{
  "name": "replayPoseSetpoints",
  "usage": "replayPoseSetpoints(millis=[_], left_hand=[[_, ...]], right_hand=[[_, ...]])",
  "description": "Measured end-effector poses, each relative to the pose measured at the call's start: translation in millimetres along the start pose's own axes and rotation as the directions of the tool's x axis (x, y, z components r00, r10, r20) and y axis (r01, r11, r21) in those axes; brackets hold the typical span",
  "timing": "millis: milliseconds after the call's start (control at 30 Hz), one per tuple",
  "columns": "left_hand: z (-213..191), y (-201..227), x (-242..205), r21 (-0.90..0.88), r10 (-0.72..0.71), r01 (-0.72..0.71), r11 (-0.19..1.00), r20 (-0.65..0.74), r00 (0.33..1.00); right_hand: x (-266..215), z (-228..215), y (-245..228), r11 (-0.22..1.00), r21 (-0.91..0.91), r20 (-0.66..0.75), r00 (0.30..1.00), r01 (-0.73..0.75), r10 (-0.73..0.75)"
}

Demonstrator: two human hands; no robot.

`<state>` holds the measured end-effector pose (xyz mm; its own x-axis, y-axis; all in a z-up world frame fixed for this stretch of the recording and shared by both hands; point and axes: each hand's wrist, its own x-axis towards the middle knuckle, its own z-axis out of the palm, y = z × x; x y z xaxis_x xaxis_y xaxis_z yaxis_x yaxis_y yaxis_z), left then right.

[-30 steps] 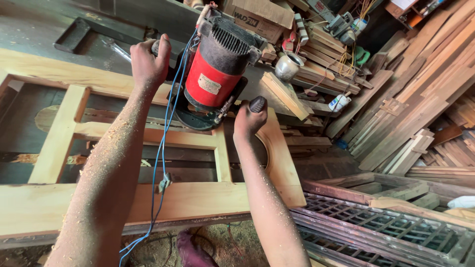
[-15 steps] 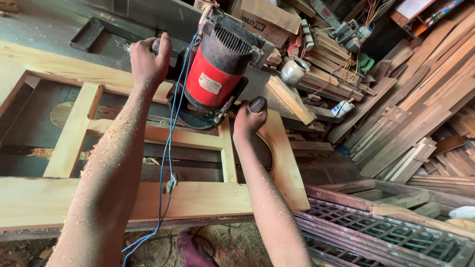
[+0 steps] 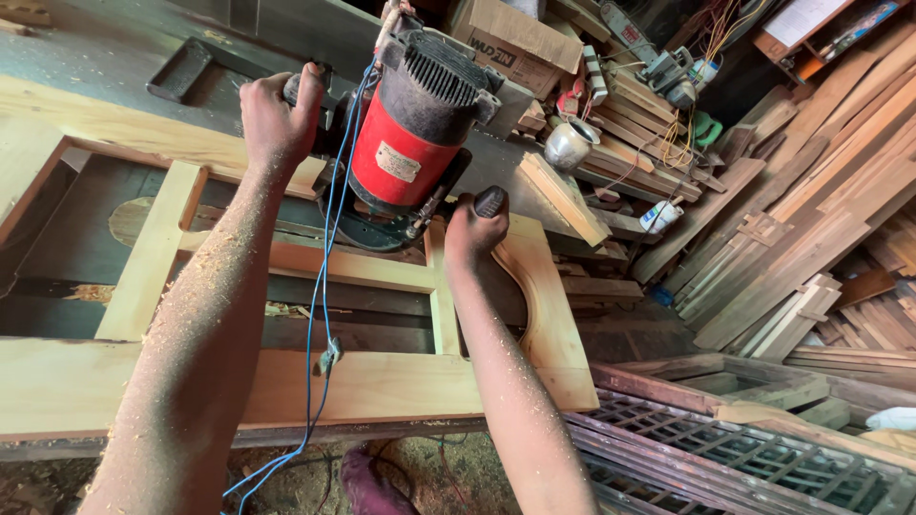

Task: The person uses a handheld electric router to carve a decorative curved edge on a wooden frame. They guide the tool along the wood's perimeter, creating a smooth profile while wood shavings accumulate on the workbench.

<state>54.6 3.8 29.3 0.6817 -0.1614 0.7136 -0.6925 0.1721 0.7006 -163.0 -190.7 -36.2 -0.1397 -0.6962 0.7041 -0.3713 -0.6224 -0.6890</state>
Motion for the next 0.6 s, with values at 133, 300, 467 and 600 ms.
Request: replayPoseSetpoints(millis=[133,300,467,600], left_hand=[[-3,-7,1,0.041,0.102,-0.100,0.994,-0.050,0.993],[-8,-19,7,0.228,0.272,-0.243,0.943,-0.106,0.956],[-24,-11,11,0.021,0.012,-0.010,1.000,-0.120,0.993],[-37,-17,14,0.066,-0.001,0.012,0.998,-0.166,0.986]], right_hand=[[-5,-1,1,0.993,0.099,0.049,0.996,0.064,-0.069],[-12,5,-7,0.964,0.264,0.050,0.998,0.013,-0.027],[-20,7,-38,0.980,0.166,-0.029,0.994,0.111,-0.108],[-30,-2,-70,0.971,0.225,0.038,0.995,0.080,-0.091]])
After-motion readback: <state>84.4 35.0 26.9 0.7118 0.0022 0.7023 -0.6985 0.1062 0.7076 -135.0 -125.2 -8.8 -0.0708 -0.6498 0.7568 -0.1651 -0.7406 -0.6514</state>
